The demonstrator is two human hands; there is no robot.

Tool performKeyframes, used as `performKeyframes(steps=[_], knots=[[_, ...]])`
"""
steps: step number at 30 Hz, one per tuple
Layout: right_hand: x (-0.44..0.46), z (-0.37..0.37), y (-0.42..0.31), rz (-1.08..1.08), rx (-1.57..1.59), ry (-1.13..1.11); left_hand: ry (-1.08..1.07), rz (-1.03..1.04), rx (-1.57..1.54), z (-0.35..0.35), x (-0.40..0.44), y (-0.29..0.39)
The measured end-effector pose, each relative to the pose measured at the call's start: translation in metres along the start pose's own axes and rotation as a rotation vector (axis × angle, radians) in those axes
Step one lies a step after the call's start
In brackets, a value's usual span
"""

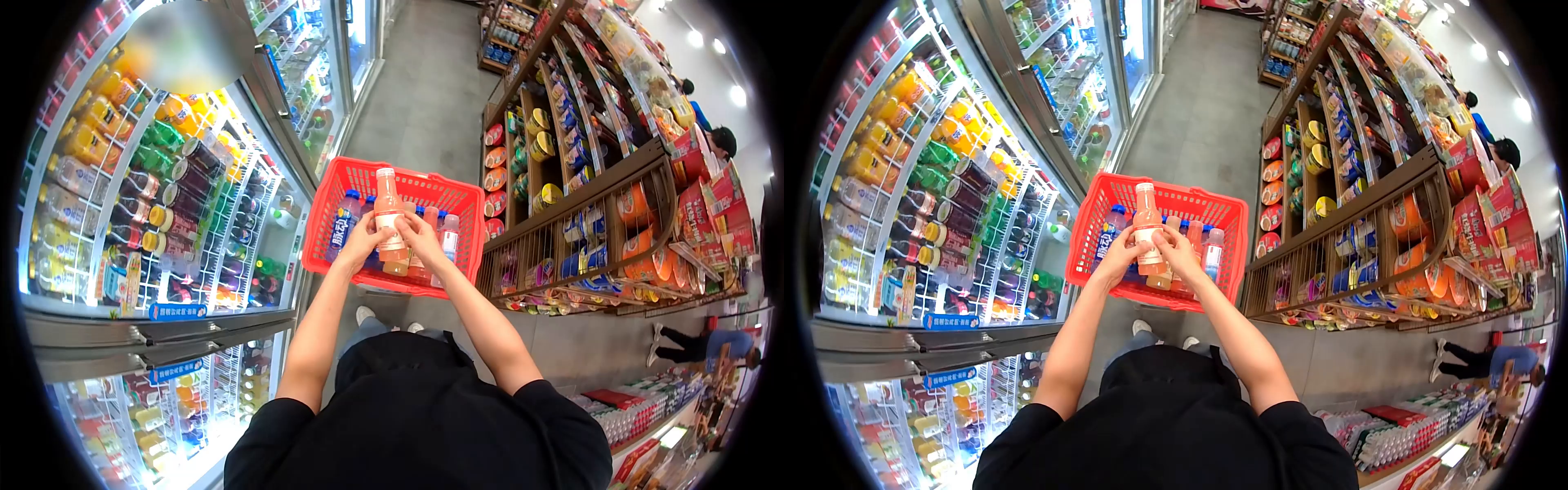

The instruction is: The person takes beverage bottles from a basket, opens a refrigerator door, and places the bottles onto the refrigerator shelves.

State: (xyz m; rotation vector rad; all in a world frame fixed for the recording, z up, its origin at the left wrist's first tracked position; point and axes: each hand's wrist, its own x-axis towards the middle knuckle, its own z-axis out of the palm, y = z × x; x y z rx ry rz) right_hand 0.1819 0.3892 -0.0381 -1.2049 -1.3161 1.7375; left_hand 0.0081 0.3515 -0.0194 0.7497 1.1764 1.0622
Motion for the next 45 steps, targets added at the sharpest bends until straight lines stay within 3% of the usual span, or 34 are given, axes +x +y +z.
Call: performKeyframes(steps=[7,20,35,45], knots=[[-0.021,-0.022,-0.012,-0.07,0.094,-0.073,-0.069,0.1,-0.116,0.035,-0.043,0.005],[-0.083,-0.008,-0.054,-0.167,0.12,-0.549,0.316,0.443,-0.137,0.077,-0.14,-0.018],[-0.124,0.135,-0.089,-0.157,-0.039,-0.998,0.635,0.579,-0.15,0.007,-0.275,-0.008],[-0.149,0.235,-0.068,-0.214,-0.017,-1.134,0.733,0.627,-0.184,-0.044,-0.36,-0.006]])
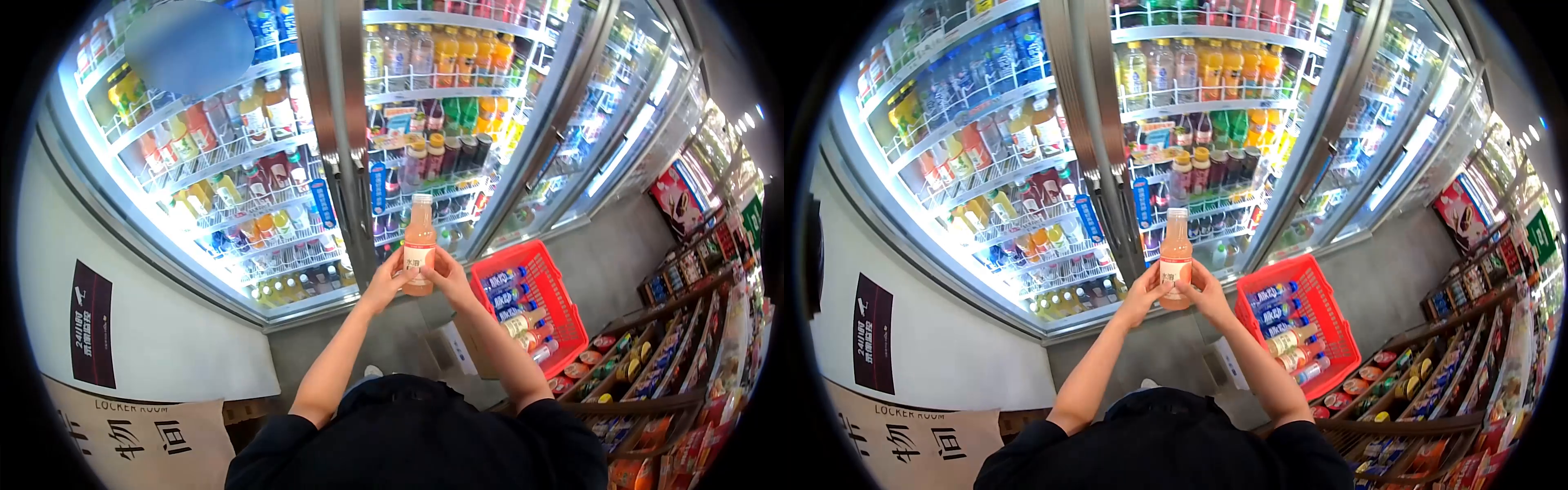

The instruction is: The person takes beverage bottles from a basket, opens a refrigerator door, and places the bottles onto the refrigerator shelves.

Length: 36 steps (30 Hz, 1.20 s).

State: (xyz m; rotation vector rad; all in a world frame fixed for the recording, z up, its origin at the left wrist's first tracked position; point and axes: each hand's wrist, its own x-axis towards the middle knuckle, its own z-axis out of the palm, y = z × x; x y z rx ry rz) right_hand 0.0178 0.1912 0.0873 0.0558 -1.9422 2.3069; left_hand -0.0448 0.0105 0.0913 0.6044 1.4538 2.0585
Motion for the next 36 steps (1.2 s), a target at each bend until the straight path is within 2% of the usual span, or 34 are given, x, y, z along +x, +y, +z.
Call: performKeyframes(steps=[4,8,13,16,17,18,20,22,24,27,29,30,35,36], knots=[[0.033,0.039,-0.008,0.118,-0.008,-0.042,0.093,0.017,0.037,-0.047,-0.003,-0.003],[0.051,0.057,0.0,0.132,-0.091,-0.068,0.058,-0.05,0.02,-0.075,-0.009,0.006],[0.068,0.072,0.011,0.127,-0.123,-0.049,0.021,-0.017,0.02,-0.102,-0.006,0.005],[0.085,0.082,0.022,0.061,-0.081,-0.019,0.091,0.057,0.297,-0.117,0.001,0.018],[0.092,0.083,0.023,0.041,-0.065,-0.03,0.096,0.021,0.306,-0.118,0.001,0.031],[0.097,0.083,0.024,0.02,-0.05,-0.039,0.108,0.084,0.34,-0.141,0.018,0.025],[0.102,0.086,0.022,0.009,-0.035,-0.034,0.232,0.123,0.227,-0.13,0.022,0.052],[0.115,0.089,0.009,-0.007,0.011,-0.062,0.472,0.195,0.274,-0.151,0.046,0.057],[0.133,0.089,0.003,-0.042,0.01,-0.091,0.617,0.201,0.289,-0.172,0.079,0.074],[0.146,0.093,-0.012,-0.056,0.023,-0.106,0.611,0.282,0.415,-0.179,0.103,0.086],[0.151,0.101,-0.016,-0.046,0.055,-0.106,0.478,0.078,0.293,-0.176,0.114,0.1],[0.151,0.098,-0.022,-0.042,0.084,-0.096,0.535,-0.031,0.188,-0.156,0.115,0.118],[0.147,0.102,-0.032,-0.047,0.09,-0.079,0.543,0.077,-0.012,-0.16,0.144,0.089],[0.141,0.1,-0.034,-0.048,0.083,-0.057,0.438,0.075,-0.026,-0.168,0.145,0.085]])
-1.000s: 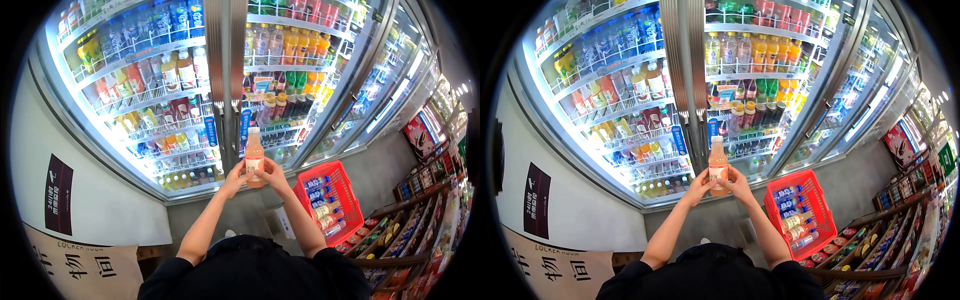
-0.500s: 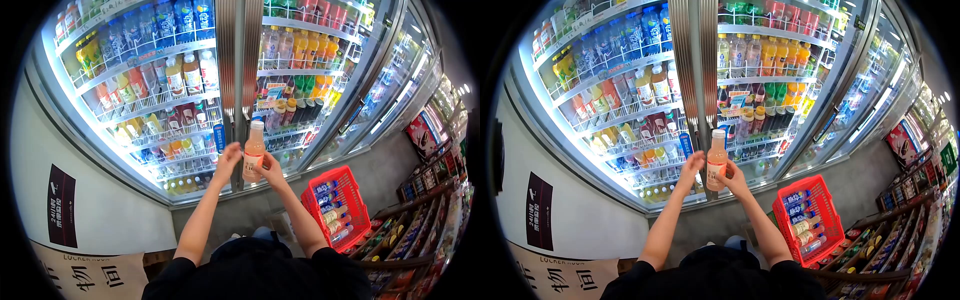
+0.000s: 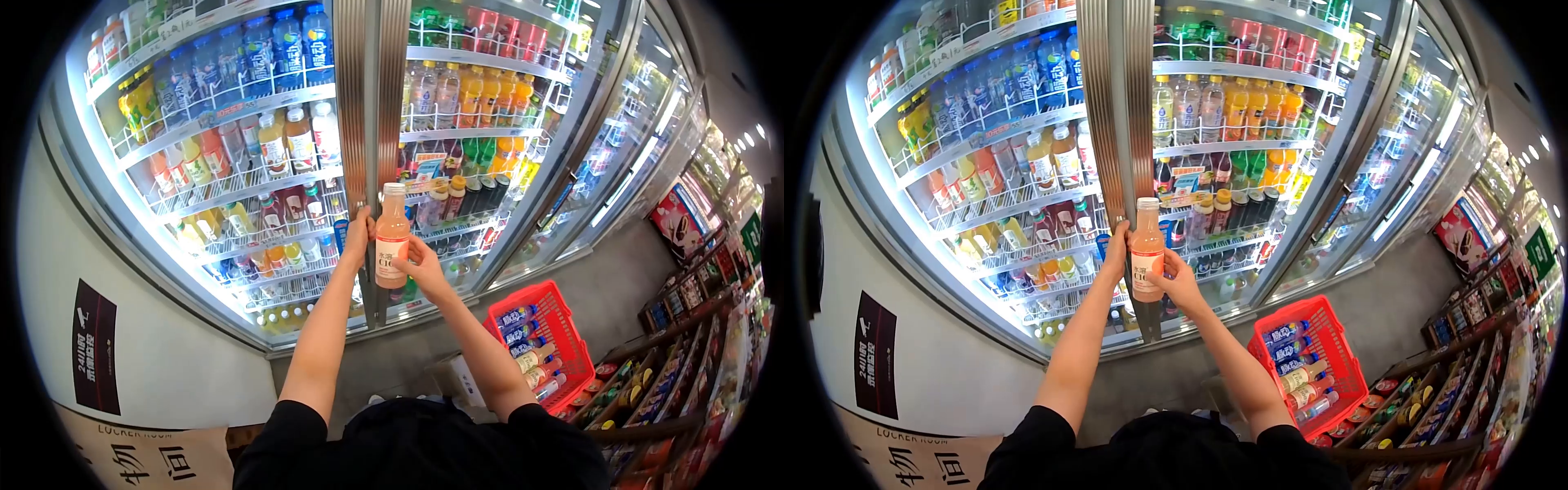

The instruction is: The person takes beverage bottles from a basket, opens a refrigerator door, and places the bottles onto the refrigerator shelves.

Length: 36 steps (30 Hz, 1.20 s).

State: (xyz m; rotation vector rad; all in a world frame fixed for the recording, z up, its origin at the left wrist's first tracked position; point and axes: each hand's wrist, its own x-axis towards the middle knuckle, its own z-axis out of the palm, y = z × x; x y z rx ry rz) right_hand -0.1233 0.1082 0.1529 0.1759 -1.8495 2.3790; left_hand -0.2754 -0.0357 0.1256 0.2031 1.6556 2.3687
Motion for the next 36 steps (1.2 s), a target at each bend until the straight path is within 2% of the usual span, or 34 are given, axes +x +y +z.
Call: performKeyframes(steps=[3,6,8,17,18,22,25,28,29,33,36], knots=[[-0.014,0.003,0.002,-0.002,-0.004,0.024,-0.048,-0.051,-0.017,-0.006,0.006,-0.009],[-0.027,0.004,0.003,0.019,-0.027,0.078,-0.018,-0.014,0.001,-0.002,0.006,-0.008],[-0.041,-0.003,0.019,0.005,-0.046,0.123,0.142,0.018,0.069,0.005,0.003,-0.005],[-0.079,0.0,0.016,0.007,-0.042,0.237,0.145,-0.015,0.138,0.005,-0.014,-0.007],[-0.077,-0.001,0.014,0.005,-0.037,0.227,0.124,-0.058,0.146,0.007,-0.024,-0.005],[-0.077,0.001,0.004,-0.036,-0.005,0.198,0.141,0.023,0.175,0.015,-0.078,-0.009],[-0.084,0.0,-0.005,-0.074,-0.065,0.15,0.134,0.004,0.189,0.014,-0.113,-0.015],[-0.107,0.003,-0.022,-0.066,-0.092,0.098,0.223,0.026,0.102,0.02,-0.153,-0.024],[-0.116,0.002,-0.025,-0.064,-0.086,0.085,0.264,0.089,0.135,0.021,-0.165,-0.029],[-0.149,-0.007,-0.029,-0.093,-0.107,0.021,0.4,0.089,0.101,0.035,-0.221,-0.023],[-0.168,-0.008,-0.028,-0.101,-0.073,-0.011,0.373,0.116,0.089,0.034,-0.261,-0.02]])
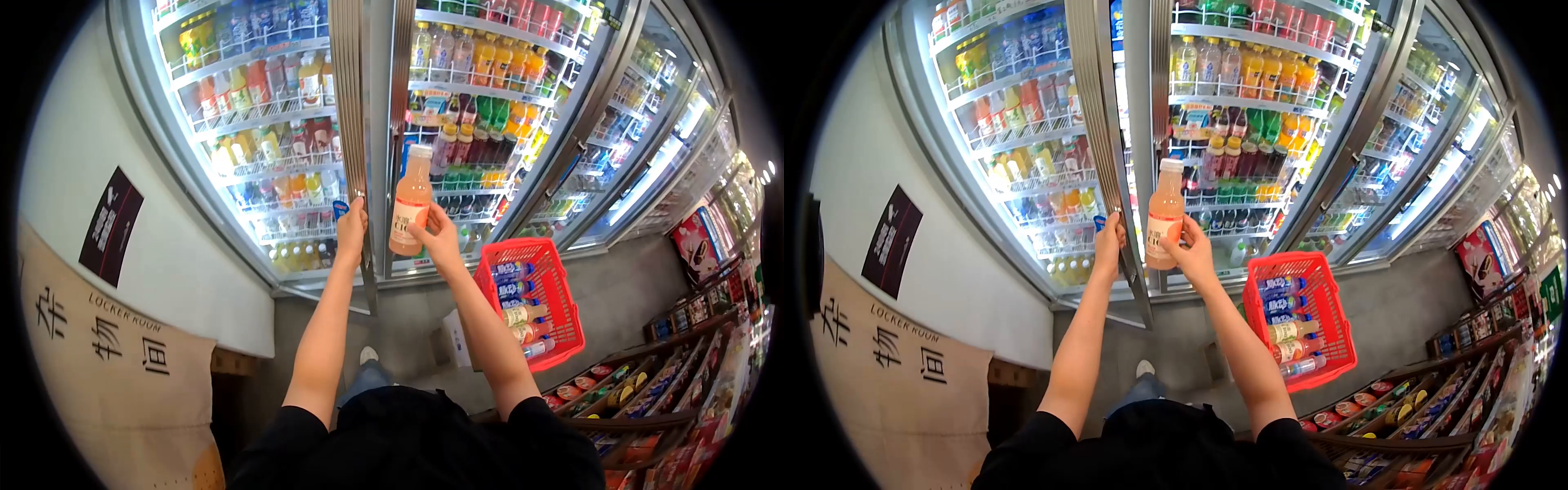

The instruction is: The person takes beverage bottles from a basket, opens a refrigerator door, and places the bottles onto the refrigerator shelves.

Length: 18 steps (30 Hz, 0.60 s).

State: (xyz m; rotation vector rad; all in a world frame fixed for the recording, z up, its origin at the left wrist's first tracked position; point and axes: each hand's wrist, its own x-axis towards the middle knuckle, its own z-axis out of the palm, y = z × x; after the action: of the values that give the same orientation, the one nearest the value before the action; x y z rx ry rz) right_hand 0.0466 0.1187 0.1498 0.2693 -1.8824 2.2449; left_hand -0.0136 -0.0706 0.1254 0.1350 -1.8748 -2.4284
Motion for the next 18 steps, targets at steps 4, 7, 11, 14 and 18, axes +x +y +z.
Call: performKeyframes(steps=[4,7,11,14,18], knots=[[-0.027,0.01,-0.005,0.012,0.03,-0.051,0.066,-0.01,0.023,-0.024,-0.057,0.01],[-0.045,0.02,-0.006,0.04,0.075,-0.104,0.296,0.105,0.032,-0.039,-0.108,0.018],[-0.056,0.034,-0.003,0.048,0.102,-0.187,0.899,0.772,0.524,-0.052,-0.154,0.028],[-0.058,0.047,-0.009,0.023,0.083,-0.221,0.658,0.948,0.499,-0.046,-0.179,0.045],[-0.057,0.058,-0.016,0.025,0.114,-0.229,0.399,1.121,0.511,-0.016,-0.177,0.066]])
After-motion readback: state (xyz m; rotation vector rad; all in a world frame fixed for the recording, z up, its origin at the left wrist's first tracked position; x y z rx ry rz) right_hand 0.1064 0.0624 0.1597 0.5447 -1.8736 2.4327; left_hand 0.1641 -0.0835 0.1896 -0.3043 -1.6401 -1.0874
